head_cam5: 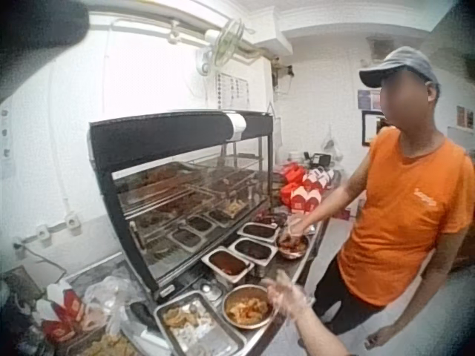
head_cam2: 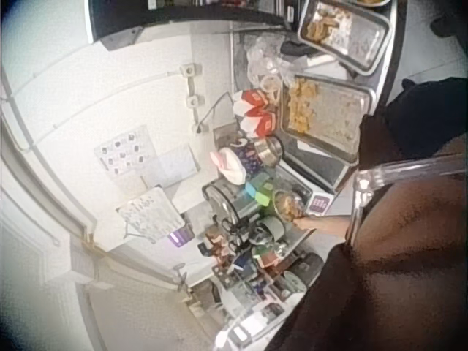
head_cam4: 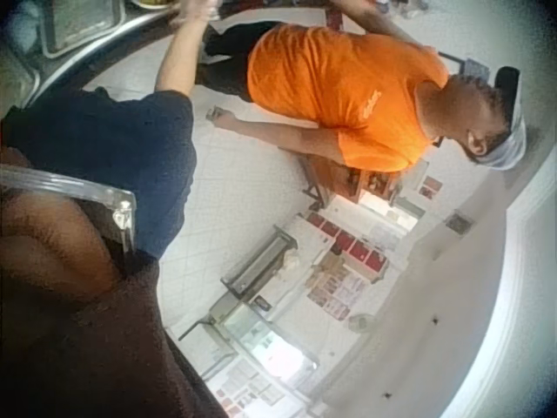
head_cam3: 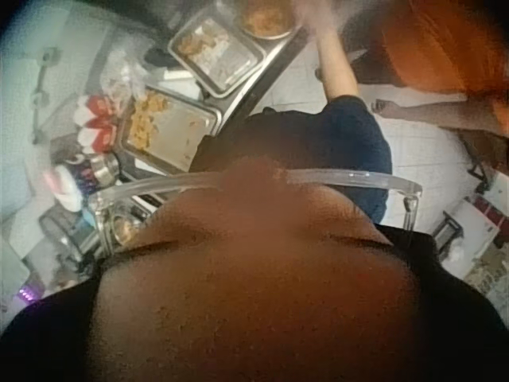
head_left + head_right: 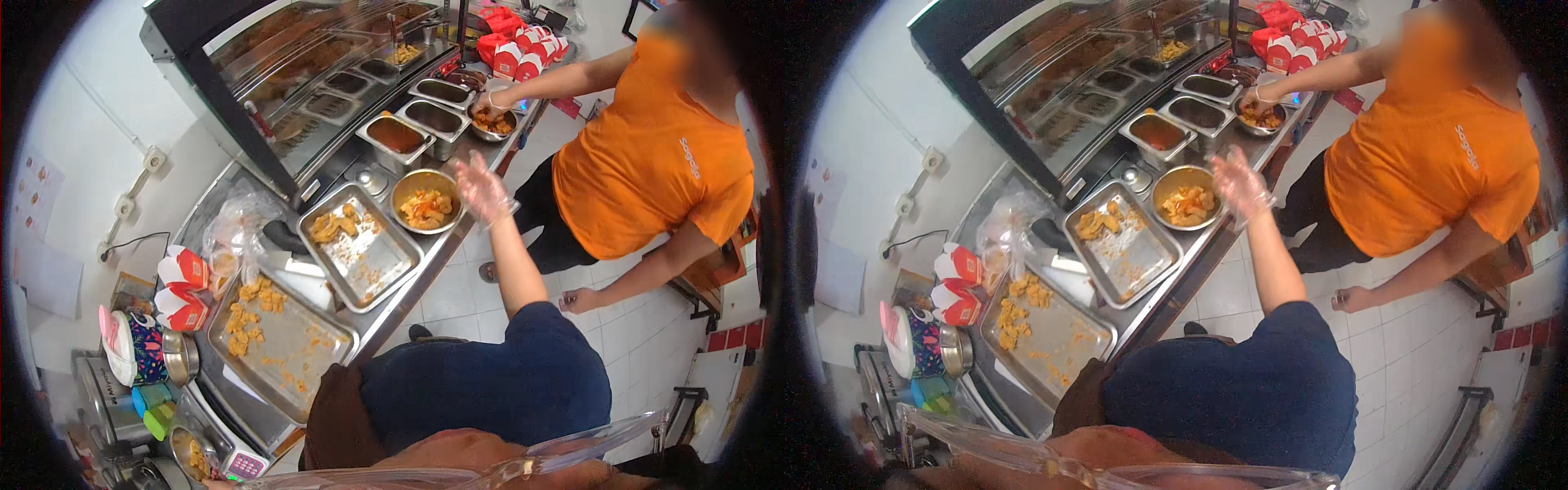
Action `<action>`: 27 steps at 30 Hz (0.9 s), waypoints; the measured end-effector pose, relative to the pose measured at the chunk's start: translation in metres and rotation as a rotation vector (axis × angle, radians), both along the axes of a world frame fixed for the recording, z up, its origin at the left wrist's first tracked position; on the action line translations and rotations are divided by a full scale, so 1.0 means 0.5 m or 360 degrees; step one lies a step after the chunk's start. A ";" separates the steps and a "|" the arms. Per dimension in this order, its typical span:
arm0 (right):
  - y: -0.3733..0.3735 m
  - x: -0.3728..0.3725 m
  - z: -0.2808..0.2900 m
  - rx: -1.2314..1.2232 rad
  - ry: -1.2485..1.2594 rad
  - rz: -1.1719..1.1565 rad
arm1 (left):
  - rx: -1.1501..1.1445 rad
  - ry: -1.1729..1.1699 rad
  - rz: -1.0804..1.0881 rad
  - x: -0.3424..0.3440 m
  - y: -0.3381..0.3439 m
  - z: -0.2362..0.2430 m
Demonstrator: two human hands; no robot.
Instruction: Preparing and weighing portions of fried chicken pieces in a commercial kitchen setting.
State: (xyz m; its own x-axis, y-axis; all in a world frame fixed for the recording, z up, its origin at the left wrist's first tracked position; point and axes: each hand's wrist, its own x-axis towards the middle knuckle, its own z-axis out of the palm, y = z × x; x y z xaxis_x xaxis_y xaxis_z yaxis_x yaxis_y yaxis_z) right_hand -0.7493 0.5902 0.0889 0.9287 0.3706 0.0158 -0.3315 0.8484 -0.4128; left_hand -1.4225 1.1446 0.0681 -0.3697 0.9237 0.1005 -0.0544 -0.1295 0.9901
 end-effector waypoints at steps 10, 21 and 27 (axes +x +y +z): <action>-0.069 0.152 -0.023 -0.0488 0.0010 -0.0047 | 0.0088 -0.0063 -0.0208 -0.054 -0.131 0.048; -0.028 0.044 -0.106 -0.2565 -0.0108 0.0126 | -0.0255 -0.0285 -0.0842 0.548 -0.405 0.142; -0.080 0.079 -0.187 -0.2589 -0.0073 -0.0242 | -0.0336 -0.0166 -0.1303 0.693 -0.455 0.106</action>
State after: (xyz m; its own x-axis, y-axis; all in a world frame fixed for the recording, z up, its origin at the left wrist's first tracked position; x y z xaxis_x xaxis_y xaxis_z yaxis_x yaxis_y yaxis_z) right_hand -0.7098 0.5501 -0.0045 0.9659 -0.0664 -0.2504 -0.2534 -0.4435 -0.8597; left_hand -1.0761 0.9168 0.1213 0.4254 0.8993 -0.1012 -0.1428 0.1772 0.9738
